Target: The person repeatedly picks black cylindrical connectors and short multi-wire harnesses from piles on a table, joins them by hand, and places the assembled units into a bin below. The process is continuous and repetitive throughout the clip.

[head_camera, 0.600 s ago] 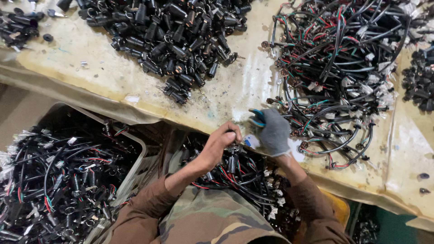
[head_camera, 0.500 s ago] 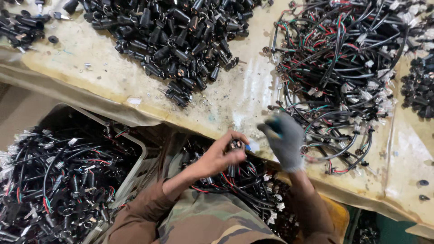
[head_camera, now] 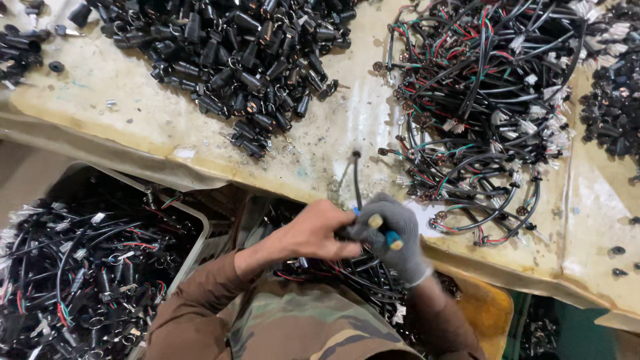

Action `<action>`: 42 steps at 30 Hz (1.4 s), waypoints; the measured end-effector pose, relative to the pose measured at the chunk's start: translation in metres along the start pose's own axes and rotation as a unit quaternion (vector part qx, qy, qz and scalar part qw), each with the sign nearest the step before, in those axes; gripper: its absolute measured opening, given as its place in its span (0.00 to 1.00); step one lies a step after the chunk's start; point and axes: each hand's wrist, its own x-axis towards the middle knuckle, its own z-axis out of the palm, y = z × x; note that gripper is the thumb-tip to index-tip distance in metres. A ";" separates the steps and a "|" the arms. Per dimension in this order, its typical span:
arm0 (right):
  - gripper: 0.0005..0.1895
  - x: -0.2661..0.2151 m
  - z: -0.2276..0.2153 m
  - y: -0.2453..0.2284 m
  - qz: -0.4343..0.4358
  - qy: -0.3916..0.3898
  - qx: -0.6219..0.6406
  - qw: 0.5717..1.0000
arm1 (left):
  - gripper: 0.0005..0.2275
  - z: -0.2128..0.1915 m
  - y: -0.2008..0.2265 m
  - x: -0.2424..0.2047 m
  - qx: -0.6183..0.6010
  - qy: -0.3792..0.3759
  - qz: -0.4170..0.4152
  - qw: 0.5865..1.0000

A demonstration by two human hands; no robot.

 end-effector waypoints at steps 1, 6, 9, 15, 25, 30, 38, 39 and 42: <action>0.11 -0.009 0.020 -0.002 0.028 0.083 -0.030 0.996 | 0.14 0.000 0.001 -0.003 0.009 0.037 0.008 0.999; 0.09 -0.015 0.002 -0.004 0.029 0.005 0.009 1.000 | 0.12 0.008 0.008 -0.009 -0.016 0.008 -0.019 1.000; 0.11 -0.004 -0.017 -0.008 -0.053 -0.134 0.025 0.989 | 0.12 0.008 0.013 -0.014 -0.077 -0.111 0.063 0.989; 0.06 -0.019 0.026 -0.017 0.096 0.097 -0.040 0.990 | 0.13 0.000 0.017 -0.016 0.044 0.072 -0.027 0.996; 0.13 -0.013 0.007 -0.019 0.053 -0.043 0.032 0.997 | 0.16 -0.002 0.040 -0.023 -0.020 -0.076 -0.055 0.995; 0.06 -0.028 0.044 -0.013 0.111 0.145 -0.022 0.983 | 0.14 0.000 0.038 -0.023 0.059 0.042 -0.059 0.996; 0.15 -0.057 0.028 -0.010 0.004 0.127 0.527 0.840 | 0.16 0.042 0.041 -0.033 0.072 0.010 0.039 0.997; 0.16 -0.057 0.028 -0.010 -0.006 0.101 0.583 0.806 | 0.17 0.045 0.042 -0.033 0.069 -0.006 0.059 0.996; 0.17 -0.053 0.027 -0.009 -0.037 0.028 0.714 0.699 | 0.17 0.054 0.044 -0.034 0.077 -0.072 0.009 0.994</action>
